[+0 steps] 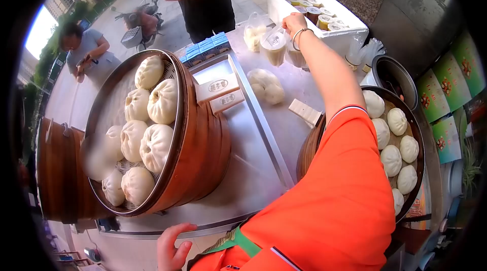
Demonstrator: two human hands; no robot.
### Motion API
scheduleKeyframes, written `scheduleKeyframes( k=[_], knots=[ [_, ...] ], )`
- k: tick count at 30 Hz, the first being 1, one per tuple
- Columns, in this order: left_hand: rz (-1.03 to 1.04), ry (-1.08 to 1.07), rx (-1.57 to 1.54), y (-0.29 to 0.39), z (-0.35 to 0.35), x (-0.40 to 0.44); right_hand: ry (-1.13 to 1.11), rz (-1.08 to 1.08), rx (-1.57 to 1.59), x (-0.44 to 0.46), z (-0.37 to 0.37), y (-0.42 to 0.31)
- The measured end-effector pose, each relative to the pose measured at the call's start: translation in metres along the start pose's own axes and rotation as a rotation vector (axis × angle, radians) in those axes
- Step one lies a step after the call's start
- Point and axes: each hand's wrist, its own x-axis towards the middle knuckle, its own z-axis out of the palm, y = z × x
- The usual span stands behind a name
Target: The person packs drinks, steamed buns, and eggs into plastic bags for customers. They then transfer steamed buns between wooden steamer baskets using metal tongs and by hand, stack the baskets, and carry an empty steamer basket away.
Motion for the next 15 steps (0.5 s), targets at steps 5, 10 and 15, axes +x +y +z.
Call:
scheduleKeyframes(
  k=[5, 10, 15],
  knots=[
    [-0.369, 0.15, -0.212, -0.006, 0.01, -0.02, 0.114, 0.054, 0.078, 0.047, 0.007, 0.102],
    [-0.449, 0.127, -0.2, -0.007, 0.016, -0.008, 0.169, 0.02, 0.208, 0.064, 0.02, 0.122],
    [-0.412, 0.093, -0.142, -0.009, 0.018, 0.009, 0.2, 0.197, 0.181, 0.069, -0.002, 0.114]
  ],
)
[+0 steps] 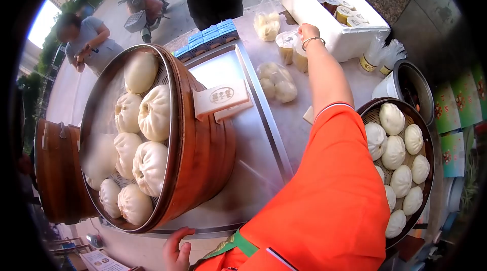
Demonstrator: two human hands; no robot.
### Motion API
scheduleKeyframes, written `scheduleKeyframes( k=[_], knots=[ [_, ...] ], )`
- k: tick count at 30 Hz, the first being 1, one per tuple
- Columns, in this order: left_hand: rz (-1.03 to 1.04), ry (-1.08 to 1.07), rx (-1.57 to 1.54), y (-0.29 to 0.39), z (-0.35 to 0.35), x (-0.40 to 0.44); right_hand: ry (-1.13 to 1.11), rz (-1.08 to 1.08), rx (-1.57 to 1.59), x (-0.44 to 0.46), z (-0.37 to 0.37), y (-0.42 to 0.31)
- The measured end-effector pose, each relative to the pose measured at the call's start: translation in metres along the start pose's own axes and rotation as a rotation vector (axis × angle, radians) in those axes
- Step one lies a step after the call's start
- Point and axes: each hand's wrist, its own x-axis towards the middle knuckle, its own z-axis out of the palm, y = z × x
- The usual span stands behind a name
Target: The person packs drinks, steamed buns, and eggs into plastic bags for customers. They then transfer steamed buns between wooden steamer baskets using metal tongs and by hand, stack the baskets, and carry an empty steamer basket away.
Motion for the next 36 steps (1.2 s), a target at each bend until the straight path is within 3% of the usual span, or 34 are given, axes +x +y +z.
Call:
scheduleKeyframes(
  k=[8, 10, 12, 14, 16, 18, 22, 24, 25, 27, 29, 31, 33, 34, 36],
  knots=[
    [0.088, 0.034, 0.003, -0.017, 0.005, 0.001, -0.005, 0.028, -0.249, 0.0, -0.015, -0.009],
    [0.051, -0.037, -0.212, -0.043, 0.003, -0.002, 0.003, -0.017, -0.443, -0.018, -0.019, -0.021],
    [-0.035, -0.226, -0.248, -0.058, -0.01, -0.012, -0.029, 0.069, -0.472, -0.024, -0.032, -0.039],
    [-0.145, -0.432, -0.312, -0.089, -0.02, -0.022, 0.099, -0.024, -0.507, -0.04, -0.031, -0.06],
    [-0.221, -0.552, -0.339, -0.158, -0.017, -0.036, -0.033, -0.032, -0.441, 0.043, -0.063, -0.08],
    [-0.499, -0.546, -0.365, -0.218, -0.009, -0.058, -0.188, 0.043, -0.209, 0.123, -0.086, -0.121],
    [-0.595, -0.192, -0.011, -0.385, 0.026, -0.074, -0.342, -0.126, -0.089, -0.084, -0.065, -0.188],
    [-0.748, 0.226, -0.325, -0.464, 0.041, -0.07, -0.319, -0.206, -0.062, -0.205, -0.049, -0.194],
    [-0.745, 0.215, -0.344, -0.489, 0.04, -0.064, -0.337, -0.249, -0.07, -0.24, -0.055, -0.198],
    [-0.909, 0.566, -0.759, -0.535, 0.041, -0.047, -0.32, -0.332, -0.057, -0.333, -0.054, -0.187],
    [-0.933, 0.599, -0.784, -0.612, 0.072, -0.018, -0.287, -0.429, -0.074, -0.425, -0.049, -0.156],
    [-0.726, 0.308, -0.209, -0.62, 0.077, -0.003, -0.285, -0.439, -0.159, -0.501, -0.043, -0.126],
    [-0.509, 0.199, 0.248, -0.62, 0.083, 0.017, -0.446, -0.39, -0.305, -0.553, -0.049, -0.105],
    [-0.457, 0.198, 0.259, -0.616, 0.082, 0.026, -0.499, -0.384, -0.406, -0.585, -0.042, -0.093],
    [-0.541, 0.37, -0.277, -0.606, 0.086, 0.036, -0.616, -0.356, -0.515, -0.628, -0.032, -0.08]
  ],
)
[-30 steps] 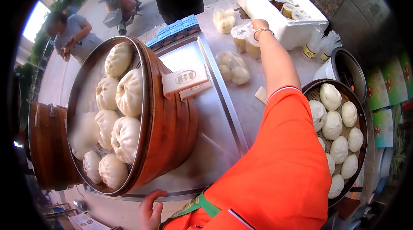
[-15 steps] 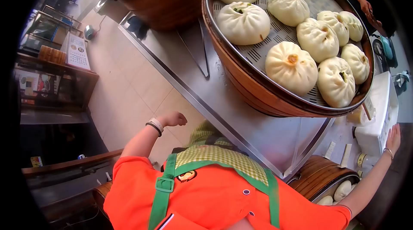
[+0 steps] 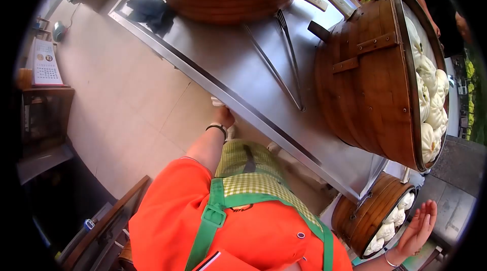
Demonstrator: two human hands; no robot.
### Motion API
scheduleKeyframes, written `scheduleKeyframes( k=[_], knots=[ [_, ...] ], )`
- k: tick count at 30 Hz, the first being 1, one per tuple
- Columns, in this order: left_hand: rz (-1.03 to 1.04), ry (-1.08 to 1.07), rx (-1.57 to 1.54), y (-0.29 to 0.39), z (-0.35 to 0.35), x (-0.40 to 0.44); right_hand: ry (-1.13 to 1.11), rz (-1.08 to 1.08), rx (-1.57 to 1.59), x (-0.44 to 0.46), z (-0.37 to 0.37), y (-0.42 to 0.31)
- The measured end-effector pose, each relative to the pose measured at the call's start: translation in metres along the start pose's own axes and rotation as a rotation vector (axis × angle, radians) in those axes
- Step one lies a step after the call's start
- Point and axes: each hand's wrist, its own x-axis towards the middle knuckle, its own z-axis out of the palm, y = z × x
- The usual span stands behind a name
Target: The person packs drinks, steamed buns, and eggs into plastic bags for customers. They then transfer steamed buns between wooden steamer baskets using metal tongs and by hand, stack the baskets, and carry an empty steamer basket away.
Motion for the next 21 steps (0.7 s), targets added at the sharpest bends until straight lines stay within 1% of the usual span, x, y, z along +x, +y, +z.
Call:
scheduleKeyframes(
  k=[1, 2, 3, 5, 7, 8, 9, 10, 11, 12, 13, 14, 15, 16, 18, 19, 20, 21],
  knots=[
    [-0.097, 0.024, -0.362, 0.0, 0.004, -0.001, -0.041, -0.012, -0.047, -0.011, 0.025, -0.008],
    [-0.166, 0.053, -0.66, -0.001, 0.007, -0.002, -0.034, -0.011, -0.055, -0.017, 0.043, -0.011],
    [-0.192, 0.048, -0.86, -0.006, 0.009, -0.002, -0.109, -0.009, -0.078, -0.021, 0.057, -0.012],
    [-0.284, -0.025, -1.199, -0.015, 0.009, -0.002, -0.223, 0.002, -0.108, -0.024, 0.089, -0.013],
    [-0.514, -0.108, -1.499, 0.041, -0.041, -0.04, -0.289, 0.023, -0.097, -0.019, 0.11, -0.008],
    [-0.511, -0.11, -1.502, 0.042, -0.04, -0.043, -0.32, 0.027, -0.086, -0.02, 0.125, -0.006],
    [-0.528, -0.17, -1.676, 0.044, -0.043, -0.043, -0.316, 0.013, -0.078, -0.023, 0.136, -0.005],
    [-0.541, -0.239, -1.846, 0.049, -0.045, -0.038, -0.365, 0.032, -0.087, -0.025, 0.144, -0.004],
    [-0.568, -0.337, -1.851, 0.02, -0.007, -0.007, -0.41, 0.053, -0.1, -0.029, 0.152, -0.002],
    [-0.565, -0.352, -1.846, 0.024, -0.008, 0.0, -0.397, 0.048, -0.102, -0.034, 0.16, -0.001],
    [-0.573, -0.352, -1.913, 0.03, -0.006, -0.001, -0.412, 0.078, -0.12, -0.041, 0.166, -0.002],
    [-0.585, -0.349, -1.983, 0.038, -0.007, -0.009, -0.429, 0.111, -0.14, -0.047, 0.17, -0.004],
    [-0.574, -0.339, -2.023, 0.05, -0.025, -0.025, -0.438, 0.114, -0.145, -0.052, 0.172, -0.004],
    [-0.58, -0.34, -2.024, 0.046, -0.023, -0.026, -0.437, 0.117, -0.149, -0.054, 0.171, -0.003],
    [-0.619, -0.142, -1.752, 0.037, -0.021, -0.026, -0.455, 0.161, -0.107, -0.06, 0.165, 0.0],
    [-0.485, -0.172, -1.521, 0.035, -0.025, -0.033, -0.391, 0.164, -0.126, -0.064, 0.172, 0.0],
    [-0.494, -0.174, -1.521, 0.037, -0.029, -0.037, -0.39, 0.171, -0.131, -0.065, 0.173, 0.002],
    [-0.537, -0.117, -1.354, 0.04, -0.035, -0.04, -0.412, 0.177, -0.136, -0.066, 0.174, 0.004]
  ],
)
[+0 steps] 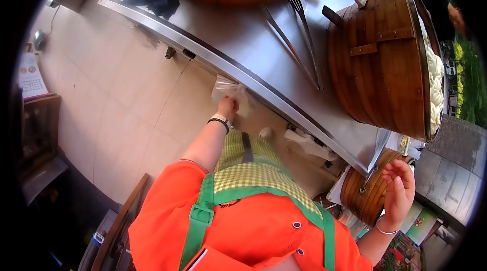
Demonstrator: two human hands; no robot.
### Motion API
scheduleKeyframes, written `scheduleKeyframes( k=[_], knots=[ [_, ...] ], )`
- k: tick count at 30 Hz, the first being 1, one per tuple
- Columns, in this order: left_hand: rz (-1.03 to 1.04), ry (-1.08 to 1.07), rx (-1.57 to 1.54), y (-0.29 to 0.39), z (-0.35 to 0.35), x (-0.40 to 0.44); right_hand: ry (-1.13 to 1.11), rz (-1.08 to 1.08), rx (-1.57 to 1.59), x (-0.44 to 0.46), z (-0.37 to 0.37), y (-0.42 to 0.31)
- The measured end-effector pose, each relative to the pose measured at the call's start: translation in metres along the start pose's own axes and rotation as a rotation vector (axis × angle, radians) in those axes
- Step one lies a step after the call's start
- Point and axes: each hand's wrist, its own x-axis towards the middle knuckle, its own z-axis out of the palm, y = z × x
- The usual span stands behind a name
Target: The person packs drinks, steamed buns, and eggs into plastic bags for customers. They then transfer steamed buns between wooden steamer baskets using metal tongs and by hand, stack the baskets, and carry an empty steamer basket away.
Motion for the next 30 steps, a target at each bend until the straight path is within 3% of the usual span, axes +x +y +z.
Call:
scheduleKeyframes(
  k=[3, 5, 7, 8, 10, 11, 13, 14, 16, 19, 21, 23, 24, 26, 27, 28, 29, 30],
  knots=[
    [0.094, 0.155, 0.278, 0.021, -0.012, -0.008, -0.048, -0.025, 0.021, 0.0, 0.004, 0.006],
    [0.66, 0.522, 0.441, 0.05, -0.026, -0.011, -0.03, 0.007, -0.049, -0.005, 0.004, 0.006],
    [1.098, 0.845, 0.504, 0.13, -0.022, -0.037, -0.02, 0.012, -0.023, -0.008, 0.003, 0.009],
    [1.277, 0.81, 0.421, 0.185, -0.006, -0.066, -0.003, 0.032, -0.012, -0.01, 0.003, 0.011],
    [1.846, 0.697, 0.824, 0.28, 0.026, -0.111, 0.04, 0.076, 0.014, -0.014, 0.005, 0.015],
    [1.827, 0.461, 0.905, 0.315, 0.048, -0.127, 0.044, 0.078, 0.018, -0.014, 0.009, 0.017],
    [2.15, 0.767, 1.334, 0.368, 0.079, -0.09, 0.045, 0.108, -0.001, -0.011, 0.018, 0.021],
    [2.153, 0.762, 1.335, 0.38, 0.083, -0.078, 0.049, 0.11, 0.002, -0.011, 0.02, 0.022],
    [1.568, 0.611, 1.82, 0.393, 0.094, -0.07, -0.07, 0.109, -0.005, -0.011, 0.023, 0.023],
    [1.469, 0.631, 1.745, 0.389, 0.098, -0.079, -0.064, 0.13, 0.014, -0.014, 0.026, 0.025],
    [1.75, 0.559, 1.523, 0.382, 0.094, -0.088, -0.04, 0.115, 0.036, -0.011, 0.029, 0.027],
    [1.811, 0.469, 1.351, 0.368, 0.086, -0.1, -0.008, 0.135, 0.047, -0.013, 0.03, 0.027],
    [2.025, 0.47, 1.198, 0.348, 0.083, -0.114, -0.036, 0.12, 0.049, -0.013, 0.03, 0.027],
    [2.068, 0.548, 1.013, 0.295, 0.054, -0.129, -0.06, 0.113, 0.068, -0.01, 0.03, 0.03],
    [1.85, 0.593, 0.867, 0.257, 0.035, -0.126, -0.05, 0.133, 0.068, -0.012, 0.029, 0.031],
    [1.504, 0.615, 0.628, 0.198, 0.027, -0.11, -0.042, 0.141, 0.071, -0.006, 0.011, 0.037],
    [1.182, 0.675, 0.598, 0.15, 0.011, -0.093, -0.03, 0.143, 0.07, -0.006, 0.012, 0.037],
    [0.869, 0.503, 0.59, 0.097, -0.01, -0.062, -0.022, 0.164, 0.076, -0.008, 0.012, 0.036]
  ],
)
